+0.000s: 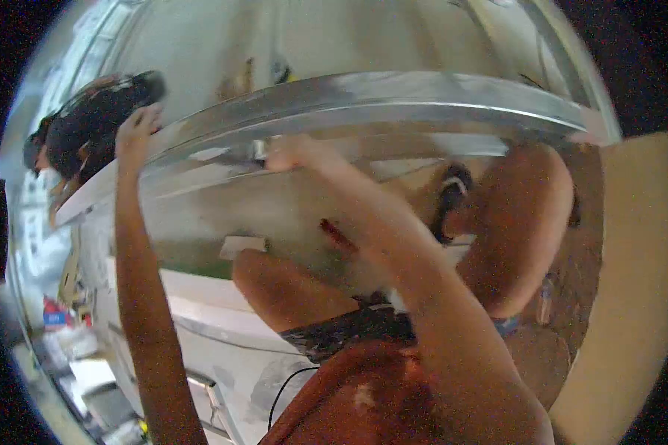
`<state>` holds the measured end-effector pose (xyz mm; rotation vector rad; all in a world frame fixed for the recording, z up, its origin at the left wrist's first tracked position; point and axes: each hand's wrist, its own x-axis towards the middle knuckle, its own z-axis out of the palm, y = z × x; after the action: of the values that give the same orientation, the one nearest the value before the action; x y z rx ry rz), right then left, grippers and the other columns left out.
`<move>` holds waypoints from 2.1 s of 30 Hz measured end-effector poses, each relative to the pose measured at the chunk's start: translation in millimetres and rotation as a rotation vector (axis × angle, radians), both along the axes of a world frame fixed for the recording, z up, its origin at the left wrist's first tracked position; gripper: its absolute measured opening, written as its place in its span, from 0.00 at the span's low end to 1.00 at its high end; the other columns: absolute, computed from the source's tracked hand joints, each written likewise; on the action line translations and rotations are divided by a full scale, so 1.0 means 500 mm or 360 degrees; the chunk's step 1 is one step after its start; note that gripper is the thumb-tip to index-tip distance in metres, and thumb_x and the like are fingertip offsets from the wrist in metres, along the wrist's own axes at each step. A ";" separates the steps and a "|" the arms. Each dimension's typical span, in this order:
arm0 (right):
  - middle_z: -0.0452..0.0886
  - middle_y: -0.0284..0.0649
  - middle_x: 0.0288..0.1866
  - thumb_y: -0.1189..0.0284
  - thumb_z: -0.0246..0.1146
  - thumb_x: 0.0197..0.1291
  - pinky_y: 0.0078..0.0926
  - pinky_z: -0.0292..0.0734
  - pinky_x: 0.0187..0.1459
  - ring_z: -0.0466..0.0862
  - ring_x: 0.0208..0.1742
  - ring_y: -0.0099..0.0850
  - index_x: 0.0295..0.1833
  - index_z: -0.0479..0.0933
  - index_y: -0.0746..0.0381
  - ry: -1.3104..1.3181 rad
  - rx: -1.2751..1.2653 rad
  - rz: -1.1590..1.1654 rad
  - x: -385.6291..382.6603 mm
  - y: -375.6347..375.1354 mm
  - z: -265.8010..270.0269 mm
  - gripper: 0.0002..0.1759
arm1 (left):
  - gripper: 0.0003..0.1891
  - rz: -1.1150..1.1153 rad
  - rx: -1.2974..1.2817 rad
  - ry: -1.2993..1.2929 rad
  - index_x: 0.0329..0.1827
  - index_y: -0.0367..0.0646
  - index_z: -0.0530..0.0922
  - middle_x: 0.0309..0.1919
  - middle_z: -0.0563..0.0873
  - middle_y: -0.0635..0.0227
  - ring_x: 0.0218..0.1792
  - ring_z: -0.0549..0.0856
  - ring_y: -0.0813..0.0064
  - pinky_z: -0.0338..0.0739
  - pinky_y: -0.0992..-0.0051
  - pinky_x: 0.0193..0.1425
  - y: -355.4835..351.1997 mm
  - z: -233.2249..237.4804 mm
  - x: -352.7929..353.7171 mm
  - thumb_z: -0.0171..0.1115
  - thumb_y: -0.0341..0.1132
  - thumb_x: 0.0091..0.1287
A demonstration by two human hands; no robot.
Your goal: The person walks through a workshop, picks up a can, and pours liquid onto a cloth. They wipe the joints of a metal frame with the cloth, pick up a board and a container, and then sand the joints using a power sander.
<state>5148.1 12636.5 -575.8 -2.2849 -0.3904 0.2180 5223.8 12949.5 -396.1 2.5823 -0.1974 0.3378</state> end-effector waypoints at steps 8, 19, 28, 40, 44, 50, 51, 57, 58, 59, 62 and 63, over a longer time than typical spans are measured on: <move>0.84 0.53 0.57 0.66 0.58 0.55 0.46 0.74 0.63 0.83 0.60 0.49 0.54 0.84 0.62 0.0187 -0.0283 0.0137 0.068 0.102 -0.055 0.22 | 0.20 0.0092 -0.0155 0.0115 0.50 0.38 0.85 0.40 0.89 0.64 0.36 0.85 0.74 0.78 0.74 0.47 -0.033 0.022 -0.019 0.58 0.48 0.73; 0.74 0.55 0.65 0.68 0.59 0.60 0.55 0.56 0.75 0.71 0.70 0.54 0.70 0.68 0.72 -0.0848 -0.0459 -0.0302 -0.116 0.082 -0.059 0.33 | 0.23 -0.0172 -0.0086 0.0422 0.44 0.34 0.84 0.34 0.82 0.70 0.40 0.77 0.78 0.68 0.77 0.52 0.074 -0.028 0.105 0.56 0.50 0.75; 0.73 0.53 0.66 0.64 0.62 0.59 0.52 0.54 0.78 0.69 0.73 0.48 0.71 0.67 0.72 -0.0803 -0.0557 -0.0366 -0.120 0.086 -0.066 0.37 | 0.29 -0.0146 -0.0038 0.0217 0.60 0.33 0.81 0.46 0.87 0.59 0.50 0.82 0.69 0.69 0.74 0.64 0.063 -0.028 0.070 0.55 0.53 0.75; 0.76 0.49 0.67 0.60 0.65 0.50 0.40 0.59 0.71 0.72 0.71 0.42 0.68 0.72 0.67 -0.0014 -0.0498 -0.0112 -0.048 0.065 -0.044 0.39 | 0.24 -0.0108 -0.0248 0.0370 0.66 0.35 0.79 0.48 0.86 0.65 0.49 0.81 0.72 0.71 0.75 0.60 0.141 -0.041 0.088 0.54 0.45 0.78; 0.77 0.47 0.65 0.58 0.69 0.44 0.40 0.61 0.69 0.73 0.71 0.40 0.65 0.74 0.67 -0.0081 -0.0430 -0.0124 -0.050 0.063 -0.058 0.41 | 0.24 -0.0052 0.0001 0.0328 0.64 0.35 0.81 0.48 0.86 0.65 0.47 0.81 0.73 0.73 0.74 0.57 0.167 -0.040 0.098 0.53 0.46 0.79; 0.79 0.42 0.61 0.60 0.68 0.51 0.39 0.63 0.66 0.75 0.68 0.37 0.60 0.77 0.62 -0.0241 -0.0564 -0.0195 -0.041 0.082 -0.096 0.30 | 0.25 0.0010 -0.0007 0.0385 0.63 0.35 0.81 0.48 0.86 0.65 0.48 0.80 0.72 0.72 0.73 0.58 0.184 -0.043 0.102 0.53 0.48 0.78; 0.79 0.42 0.61 0.60 0.68 0.51 0.39 0.63 0.66 0.75 0.68 0.37 0.60 0.77 0.62 -0.0246 -0.0563 -0.0204 -0.037 0.088 -0.099 0.30 | 0.25 0.0030 0.0040 0.0404 0.63 0.35 0.81 0.47 0.86 0.65 0.49 0.80 0.72 0.72 0.73 0.58 0.173 -0.034 0.099 0.53 0.49 0.78; 0.81 0.38 0.57 0.64 0.64 0.58 0.35 0.65 0.64 0.76 0.66 0.35 0.56 0.81 0.56 -0.0347 -0.0513 -0.0361 -0.041 0.099 -0.111 0.20 | 0.25 -0.0271 0.0179 0.0011 0.54 0.34 0.85 0.42 0.86 0.68 0.43 0.80 0.74 0.72 0.75 0.55 0.145 -0.038 0.065 0.54 0.50 0.78; 0.81 0.37 0.57 0.64 0.63 0.59 0.35 0.65 0.64 0.76 0.66 0.34 0.56 0.81 0.56 -0.0341 -0.0508 -0.0390 -0.037 0.102 -0.112 0.20 | 0.24 -0.0224 0.0060 0.0153 0.54 0.33 0.84 0.42 0.86 0.67 0.43 0.80 0.74 0.71 0.75 0.56 0.134 -0.028 0.064 0.54 0.49 0.78; 0.82 0.36 0.56 0.64 0.63 0.59 0.34 0.65 0.64 0.76 0.66 0.33 0.56 0.81 0.56 -0.0332 -0.0504 -0.0420 -0.039 0.105 -0.115 0.19 | 0.24 -0.0210 0.0004 0.0227 0.55 0.33 0.84 0.42 0.86 0.67 0.43 0.80 0.74 0.71 0.75 0.56 0.127 -0.024 0.065 0.54 0.49 0.78; 0.82 0.36 0.56 0.62 0.63 0.59 0.34 0.66 0.63 0.77 0.65 0.32 0.56 0.81 0.56 -0.0341 -0.0544 -0.0431 -0.055 0.092 -0.091 0.20 | 0.24 -0.0089 -0.0136 0.0524 0.57 0.33 0.84 0.43 0.86 0.66 0.44 0.81 0.74 0.71 0.75 0.57 0.144 -0.022 0.090 0.53 0.48 0.79; 0.82 0.36 0.56 0.62 0.63 0.59 0.34 0.66 0.63 0.77 0.65 0.32 0.56 0.81 0.56 -0.0352 -0.0553 -0.0428 -0.048 0.095 -0.100 0.20 | 0.24 -0.0088 -0.0148 0.0515 0.57 0.33 0.84 0.43 0.86 0.66 0.44 0.81 0.74 0.71 0.75 0.57 0.143 -0.023 0.087 0.53 0.48 0.79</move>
<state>5124.3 12684.1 -626.0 -2.6844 -0.1599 -0.1140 5267.2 13020.8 -407.7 2.4908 -0.1320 -0.0910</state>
